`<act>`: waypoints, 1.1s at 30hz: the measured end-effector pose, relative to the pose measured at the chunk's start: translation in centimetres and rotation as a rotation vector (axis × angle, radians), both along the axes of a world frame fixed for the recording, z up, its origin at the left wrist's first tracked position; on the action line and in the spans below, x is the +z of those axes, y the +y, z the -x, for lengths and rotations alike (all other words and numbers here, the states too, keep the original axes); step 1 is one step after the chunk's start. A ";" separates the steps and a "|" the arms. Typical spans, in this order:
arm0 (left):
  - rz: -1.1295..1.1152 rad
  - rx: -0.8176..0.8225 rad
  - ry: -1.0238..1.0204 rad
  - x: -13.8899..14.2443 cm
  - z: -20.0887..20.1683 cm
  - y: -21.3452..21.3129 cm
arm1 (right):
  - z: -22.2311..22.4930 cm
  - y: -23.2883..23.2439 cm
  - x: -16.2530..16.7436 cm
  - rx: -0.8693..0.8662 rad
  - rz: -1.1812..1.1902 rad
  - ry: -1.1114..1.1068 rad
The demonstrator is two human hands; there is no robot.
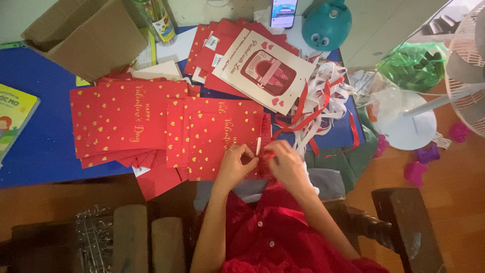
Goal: The person sits at a table assembling red Valentine's Day gift bags. They open each bag, place a greeting card inside, thread a ribbon handle through the bag's holes, and attach a small tag, working through the bags one at a time.
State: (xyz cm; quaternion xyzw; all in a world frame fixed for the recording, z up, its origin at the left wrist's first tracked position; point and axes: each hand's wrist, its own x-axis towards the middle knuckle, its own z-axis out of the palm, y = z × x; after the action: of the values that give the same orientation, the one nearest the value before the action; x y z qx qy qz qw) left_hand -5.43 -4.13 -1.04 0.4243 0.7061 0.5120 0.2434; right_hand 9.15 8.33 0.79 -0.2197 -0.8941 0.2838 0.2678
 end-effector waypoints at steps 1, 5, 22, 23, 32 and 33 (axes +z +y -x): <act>0.012 0.018 -0.021 0.0 0.0 -0.1 | 0.2 -0.8 -0.2 0.013 0.066 -0.062; 0.052 0.060 -0.056 -0.1 0.1 -0.4 | 0.4 -1.0 -0.8 0.031 0.137 -0.142; -0.009 0.000 0.008 -1.2 0.4 0.0 | 0.2 -0.2 1.5 0.070 0.072 0.019; 0.006 0.004 0.002 -1.2 0.5 0.0 | 0.5 -0.7 1.3 0.112 0.004 0.035; 0.017 0.008 -0.016 -0.7 0.4 -0.3 | 0.4 -0.9 -0.3 0.064 0.165 -0.092; 0.025 0.012 -0.007 -0.7 0.4 -0.4 | 0.3 -0.8 -0.4 0.050 0.156 -0.081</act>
State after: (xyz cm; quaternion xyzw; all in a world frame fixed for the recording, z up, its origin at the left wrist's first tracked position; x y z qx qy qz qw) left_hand -5.80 -4.48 -1.71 0.4152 0.7142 0.5061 0.2478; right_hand 8.83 7.48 0.43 -0.2288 -0.8846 0.3500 0.2065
